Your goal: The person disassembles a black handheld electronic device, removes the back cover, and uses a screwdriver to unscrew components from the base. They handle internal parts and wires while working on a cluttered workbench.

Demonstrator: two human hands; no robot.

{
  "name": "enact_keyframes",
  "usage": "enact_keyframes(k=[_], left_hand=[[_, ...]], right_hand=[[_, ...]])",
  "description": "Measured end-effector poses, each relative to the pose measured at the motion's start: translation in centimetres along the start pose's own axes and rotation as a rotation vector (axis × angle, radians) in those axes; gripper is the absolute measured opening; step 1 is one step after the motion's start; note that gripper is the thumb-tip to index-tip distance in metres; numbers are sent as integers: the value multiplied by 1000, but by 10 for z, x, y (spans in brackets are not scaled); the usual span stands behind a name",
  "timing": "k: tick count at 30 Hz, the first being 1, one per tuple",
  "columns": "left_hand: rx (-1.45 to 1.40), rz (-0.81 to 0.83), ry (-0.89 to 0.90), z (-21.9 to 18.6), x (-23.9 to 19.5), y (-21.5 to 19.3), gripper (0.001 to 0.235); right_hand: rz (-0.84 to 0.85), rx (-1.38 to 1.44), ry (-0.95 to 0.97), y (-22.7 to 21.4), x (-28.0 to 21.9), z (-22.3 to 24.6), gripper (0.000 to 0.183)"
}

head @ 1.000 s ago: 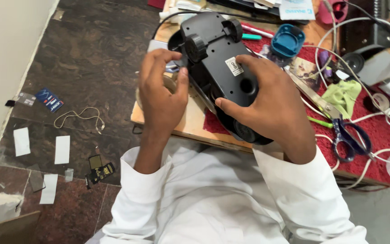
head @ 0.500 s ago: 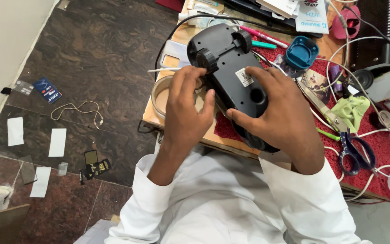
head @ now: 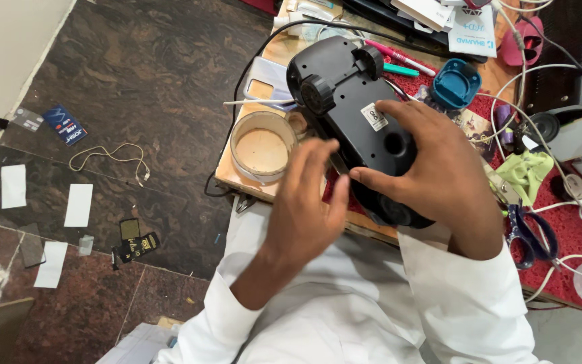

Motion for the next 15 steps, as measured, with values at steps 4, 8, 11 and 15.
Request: enact_keyframes(k=[4,8,11,15], left_hand=[[-105,28,-60,2,-22,9,46],[-140,26,-51,8,-31,13,45],[-141,18,-56,15,-33,17,47],[-198,21,-59,23,-35,24,50]], right_hand=[[67,294,257,-2,-6,-39,77],[30,638,280,-8,-8,-54,68],[45,678,290,-7,-10,-58,65],[39,675,293,-3,-10,-51,65]])
Point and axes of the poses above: each hand's wrist, its own x-axis towards the middle knuckle, its own y-axis out of the palm, z = x × y, the point moved 10 cm from there along x, towards the middle knuckle, and after that the axes turned 1 degree about -y, right-handed, at the moved point
